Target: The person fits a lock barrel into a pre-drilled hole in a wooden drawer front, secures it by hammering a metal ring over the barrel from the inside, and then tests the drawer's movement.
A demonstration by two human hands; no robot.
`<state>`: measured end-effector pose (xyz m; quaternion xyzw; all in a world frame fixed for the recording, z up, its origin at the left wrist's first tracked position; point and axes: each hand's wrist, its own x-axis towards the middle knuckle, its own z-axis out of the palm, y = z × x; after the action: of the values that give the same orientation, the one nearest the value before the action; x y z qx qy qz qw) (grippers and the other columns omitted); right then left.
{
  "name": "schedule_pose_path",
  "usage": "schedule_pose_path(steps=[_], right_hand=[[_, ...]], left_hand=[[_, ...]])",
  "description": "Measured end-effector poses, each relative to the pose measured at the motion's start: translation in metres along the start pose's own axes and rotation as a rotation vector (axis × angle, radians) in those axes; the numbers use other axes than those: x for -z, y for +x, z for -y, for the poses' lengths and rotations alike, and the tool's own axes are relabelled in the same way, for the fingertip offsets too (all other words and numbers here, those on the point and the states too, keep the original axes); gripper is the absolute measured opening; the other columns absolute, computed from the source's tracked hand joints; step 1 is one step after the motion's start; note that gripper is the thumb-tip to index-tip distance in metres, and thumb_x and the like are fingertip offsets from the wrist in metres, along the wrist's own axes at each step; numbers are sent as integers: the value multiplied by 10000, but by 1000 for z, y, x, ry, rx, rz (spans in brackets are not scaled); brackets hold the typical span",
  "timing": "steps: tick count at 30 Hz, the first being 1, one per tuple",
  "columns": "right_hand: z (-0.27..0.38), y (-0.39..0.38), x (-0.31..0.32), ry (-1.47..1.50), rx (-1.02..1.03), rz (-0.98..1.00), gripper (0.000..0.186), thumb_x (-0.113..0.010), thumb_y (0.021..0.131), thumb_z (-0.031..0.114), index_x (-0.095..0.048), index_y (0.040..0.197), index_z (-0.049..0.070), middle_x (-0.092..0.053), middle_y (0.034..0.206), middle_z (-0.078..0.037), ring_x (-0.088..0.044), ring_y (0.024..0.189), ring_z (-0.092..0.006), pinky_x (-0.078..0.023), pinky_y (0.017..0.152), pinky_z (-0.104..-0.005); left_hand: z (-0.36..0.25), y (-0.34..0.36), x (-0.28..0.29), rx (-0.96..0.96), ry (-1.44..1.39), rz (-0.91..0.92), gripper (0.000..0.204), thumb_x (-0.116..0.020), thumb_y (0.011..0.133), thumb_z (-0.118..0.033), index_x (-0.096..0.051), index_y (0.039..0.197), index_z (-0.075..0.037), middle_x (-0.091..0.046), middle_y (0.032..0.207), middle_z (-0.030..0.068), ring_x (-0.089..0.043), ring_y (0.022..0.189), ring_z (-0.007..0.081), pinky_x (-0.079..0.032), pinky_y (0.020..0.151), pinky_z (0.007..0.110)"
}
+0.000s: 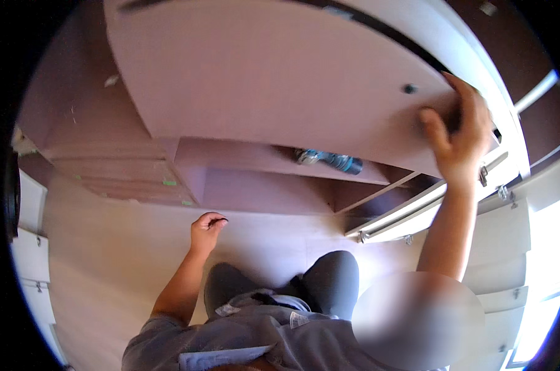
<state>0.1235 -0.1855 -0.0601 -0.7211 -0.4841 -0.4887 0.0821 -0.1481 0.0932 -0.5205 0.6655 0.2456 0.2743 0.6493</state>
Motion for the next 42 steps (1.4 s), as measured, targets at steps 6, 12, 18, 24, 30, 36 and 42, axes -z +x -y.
schedule_pose_path(steps=[6, 12, 18, 24, 30, 36, 42], right_hand=[[0, 2, 7, 62, 33, -42, 565, -777, 849, 373, -634, 1321, 96, -683, 1177, -112, -635, 1070, -301, -460, 938, -421], [-8, -8, 14, 120, 79, -104, 607, -796, 803, 307, -612, 1338, 88, -675, 1208, -102, -638, 1063, -292, -473, 930, -425], [-6, -23, 34, 159, 53, -144, 621, -819, 763, 290, -621, 1317, 94, -674, 1200, -79, -638, 1047, -262, -476, 914, -402], [-6, -32, 41, 247, 68, -197, 617, -835, 728, 267, -634, 1286, 96, -659, 1179, -52, -622, 1029, -237, -466, 895, -385], [-7, -34, 41, 278, 56, -185, 655, -826, 736, 260, -604, 1333, 106, -654, 1212, -73, -625, 1054, -282, -465, 902, -427], [-7, -33, 39, 289, 55, -189, 635, -821, 735, 261, -613, 1314, 103, -658, 1189, -69, -624, 1042, -278, -464, 884, -420], [-7, -32, 40, 297, 47, -214, 596, -829, 711, 248, -640, 1253, 87, -655, 1132, -52, -618, 1005, -245, -456, 877, -397]], left_hand=[[-246, 34, -68, -891, 285, 178, 229, -834, 758, 91, -750, 940, -20, -713, 929, 104, -696, 810, 205, -579, 702, 306], [-375, 32, -125, -1189, 376, 52, 223, -801, 790, 126, -742, 975, 17, -713, 919, 115, -708, 798, 188, -595, 695, 284], [-421, 27, -160, -1353, 516, -136, 232, -808, 790, 118, -742, 990, 21, -725, 923, 108, -698, 805, 178, -582, 694, 281], [-432, 5, -171, -1334, 580, -273, 272, -862, 713, 59, -749, 940, -41, -712, 856, 84, -670, 726, 204, -552, 631, 313], [-430, 1, -175, -1203, 492, -272, 242, -847, 768, 71, -721, 953, -22, -695, 881, 75, -646, 720, 134, -532, 605, 266], [-432, 4, -174, -1262, 516, -264, 215, -834, 779, 82, -715, 930, -13, -690, 869, 68, -640, 728, 138, -523, 620, 275], [-437, -2, -183, -1123, 502, -309, 178, -827, 787, 63, -716, 904, -11, -661, 811, 65, -609, 682, 138, -497, 609, 280]])
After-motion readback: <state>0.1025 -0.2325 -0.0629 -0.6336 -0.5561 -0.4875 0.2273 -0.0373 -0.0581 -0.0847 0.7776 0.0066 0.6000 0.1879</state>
